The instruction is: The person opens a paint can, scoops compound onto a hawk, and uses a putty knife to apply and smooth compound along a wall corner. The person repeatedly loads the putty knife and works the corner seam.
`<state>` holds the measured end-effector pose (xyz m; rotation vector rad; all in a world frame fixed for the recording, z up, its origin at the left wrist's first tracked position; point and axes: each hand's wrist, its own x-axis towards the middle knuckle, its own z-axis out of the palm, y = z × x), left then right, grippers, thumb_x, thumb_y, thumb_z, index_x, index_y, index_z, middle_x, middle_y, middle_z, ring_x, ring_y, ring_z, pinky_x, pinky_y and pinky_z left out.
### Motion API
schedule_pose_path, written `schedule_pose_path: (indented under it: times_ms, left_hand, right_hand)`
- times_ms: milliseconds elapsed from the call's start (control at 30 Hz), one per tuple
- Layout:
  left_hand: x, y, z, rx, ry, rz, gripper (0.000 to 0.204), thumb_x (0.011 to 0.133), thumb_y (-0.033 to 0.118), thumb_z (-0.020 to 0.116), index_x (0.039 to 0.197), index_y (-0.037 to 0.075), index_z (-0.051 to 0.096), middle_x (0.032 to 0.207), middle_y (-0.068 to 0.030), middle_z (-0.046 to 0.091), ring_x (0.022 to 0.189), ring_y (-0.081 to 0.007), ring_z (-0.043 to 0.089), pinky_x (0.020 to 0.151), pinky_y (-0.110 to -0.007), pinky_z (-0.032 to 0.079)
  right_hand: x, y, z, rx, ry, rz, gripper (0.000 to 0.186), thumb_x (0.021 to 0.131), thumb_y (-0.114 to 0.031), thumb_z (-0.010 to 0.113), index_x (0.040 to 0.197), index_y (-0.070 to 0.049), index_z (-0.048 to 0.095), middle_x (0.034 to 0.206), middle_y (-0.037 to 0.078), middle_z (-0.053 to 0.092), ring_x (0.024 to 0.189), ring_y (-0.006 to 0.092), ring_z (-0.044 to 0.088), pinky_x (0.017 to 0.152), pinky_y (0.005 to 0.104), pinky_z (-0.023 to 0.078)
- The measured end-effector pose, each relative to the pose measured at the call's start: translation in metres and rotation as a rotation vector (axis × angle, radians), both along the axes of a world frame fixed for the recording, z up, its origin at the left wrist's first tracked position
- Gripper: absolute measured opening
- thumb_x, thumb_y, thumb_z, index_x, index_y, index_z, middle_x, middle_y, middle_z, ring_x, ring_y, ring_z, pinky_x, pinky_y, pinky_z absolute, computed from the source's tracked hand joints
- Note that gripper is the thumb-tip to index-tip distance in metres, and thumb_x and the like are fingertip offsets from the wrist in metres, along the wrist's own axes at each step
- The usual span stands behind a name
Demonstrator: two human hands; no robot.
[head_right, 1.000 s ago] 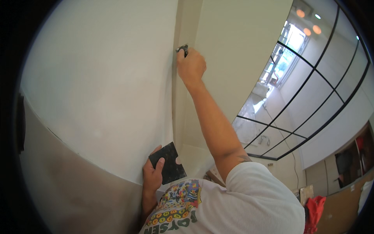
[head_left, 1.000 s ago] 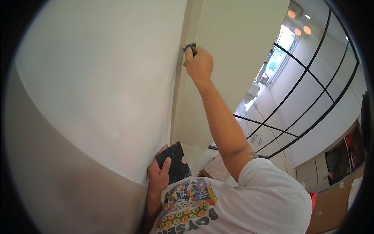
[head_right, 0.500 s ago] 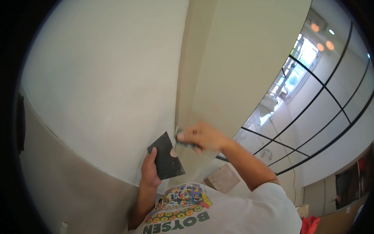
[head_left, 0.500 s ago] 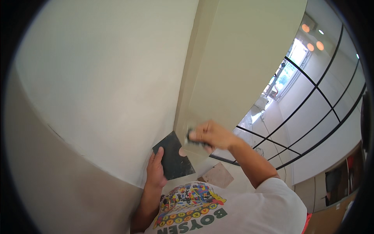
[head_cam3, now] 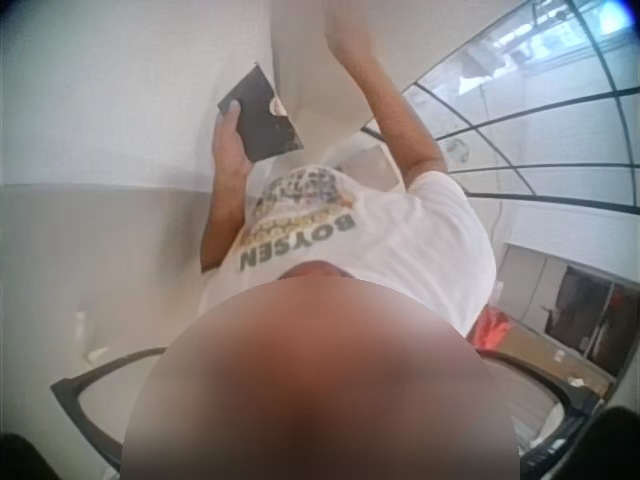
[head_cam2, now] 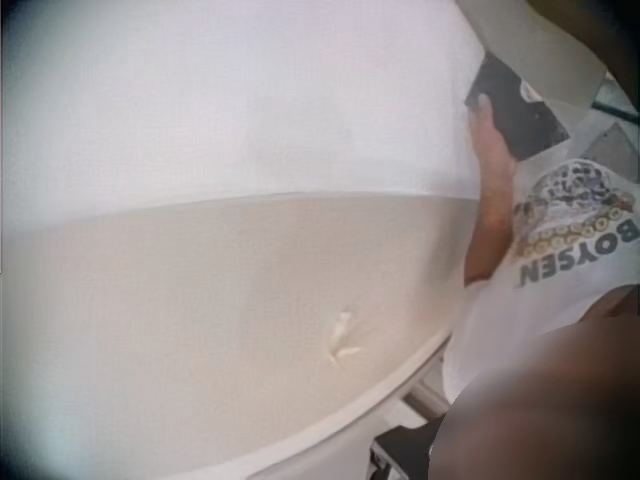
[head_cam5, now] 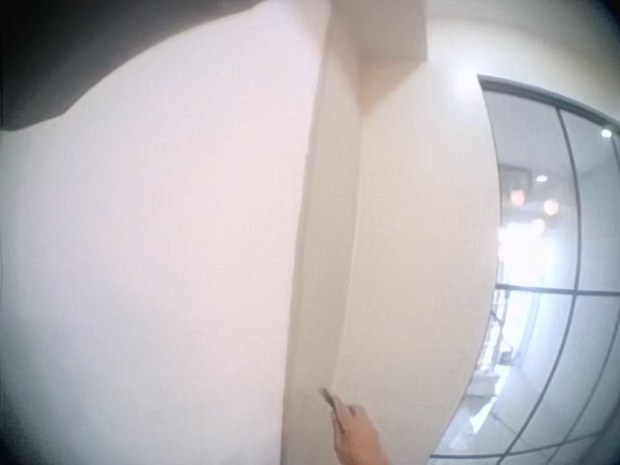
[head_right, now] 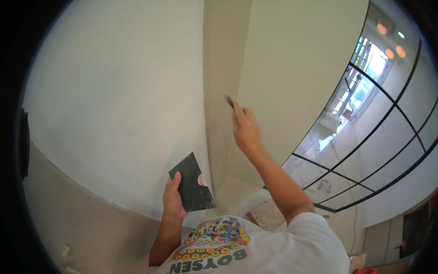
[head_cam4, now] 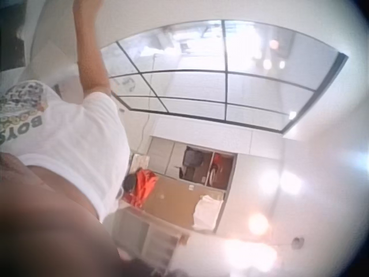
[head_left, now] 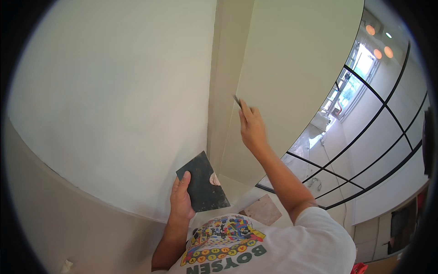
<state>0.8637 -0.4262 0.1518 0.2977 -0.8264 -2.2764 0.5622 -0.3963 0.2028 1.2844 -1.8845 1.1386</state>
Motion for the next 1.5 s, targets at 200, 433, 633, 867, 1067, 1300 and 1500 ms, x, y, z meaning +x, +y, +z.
schedule_pose_path:
  times_ms: [200, 433, 633, 867, 1067, 1300, 1500]
  left_hand:
    - [-0.001, 0.011, -0.011, 0.027, -0.061, 0.067, 0.035, 0.112, 0.028, 0.061, 0.135, 0.002, 0.064, 0.123, -0.0118, 0.076, 0.106, -0.0232, 0.076, 0.093, -0.04, 0.064]
    - [0.005, 0.01, -0.02, 0.029, -0.096, 0.134, 0.038, 0.112, 0.031, 0.06, 0.137, 0.003, 0.064, 0.122, -0.0114, 0.076, 0.106, -0.0226, 0.076, 0.092, -0.039, 0.064]
    - [0.006, 0.003, -0.024, 0.028, -0.094, 0.109, 0.038, 0.112, 0.031, 0.061, 0.137, 0.003, 0.064, 0.122, -0.0108, 0.076, 0.106, -0.0221, 0.076, 0.092, -0.038, 0.064]
    - [0.004, -0.004, -0.027, 0.041, -0.13, 0.058, 0.039, 0.112, 0.03, 0.06, 0.138, 0.001, 0.063, 0.123, -0.0113, 0.076, 0.106, -0.022, 0.076, 0.092, -0.038, 0.063]
    - [-0.004, -0.012, -0.019, 0.033, -0.095, -0.086, 0.039, 0.112, 0.028, 0.06, 0.139, 0.0, 0.062, 0.123, -0.0119, 0.074, 0.105, -0.0208, 0.076, 0.09, -0.036, 0.065]
    - [-0.036, -0.012, -0.003, 0.062, -0.102, -0.273, 0.048, 0.113, 0.036, 0.058, 0.145, 0.0, 0.056, 0.128, -0.0127, 0.073, 0.109, -0.0216, 0.075, 0.095, -0.039, 0.064]
    - [-0.056, -0.016, -0.021, -0.113, -0.18, 0.088, 0.034, 0.114, 0.025, 0.058, 0.133, -0.002, 0.064, 0.124, -0.01, 0.073, 0.107, -0.0163, 0.073, 0.093, -0.035, 0.062]
  right_hand:
    - [0.01, -0.08, 0.024, -0.247, 0.079, 0.034, 0.04, 0.105, -0.007, 0.069, 0.145, -0.006, 0.067, 0.106, 0.015, 0.066, 0.087, 0.0257, 0.068, 0.077, 0.038, 0.058]
    - [-0.005, -0.088, 0.053, -0.276, 0.198, 0.003, 0.039, 0.105, -0.006, 0.068, 0.144, -0.004, 0.067, 0.105, 0.015, 0.066, 0.083, 0.0254, 0.068, 0.071, 0.0383, 0.059]
    - [0.0, -0.096, 0.109, -0.334, 0.25, -0.022, 0.036, 0.105, -0.008, 0.068, 0.141, -0.004, 0.07, 0.102, 0.017, 0.066, 0.082, 0.029, 0.069, 0.071, 0.0398, 0.059]
    - [-0.021, -0.084, 0.198, -0.436, 0.37, -0.074, 0.031, 0.106, -0.016, 0.066, 0.134, -0.004, 0.073, 0.092, 0.017, 0.068, 0.077, 0.0269, 0.066, 0.066, 0.0384, 0.054]
    - [-0.005, 0.04, 0.172, 0.037, -0.653, 0.617, 0.038, 0.103, -0.03, 0.073, 0.074, -0.009, 0.062, 0.061, -0.001, 0.053, 0.053, 0.0076, 0.047, 0.049, 0.0269, 0.034]
    - [0.032, 0.068, 0.025, 0.855, -1.171, 0.759, 0.045, 0.098, -0.051, 0.079, 0.078, -0.013, 0.066, 0.069, -0.007, 0.051, 0.061, 0.0033, 0.047, 0.054, 0.0228, 0.036]
    - [0.001, 0.098, -0.001, 0.653, -0.519, 0.361, 0.026, 0.101, -0.025, 0.077, 0.119, -0.006, 0.08, 0.086, 0.009, 0.075, 0.079, 0.0212, 0.069, 0.071, 0.0357, 0.054]
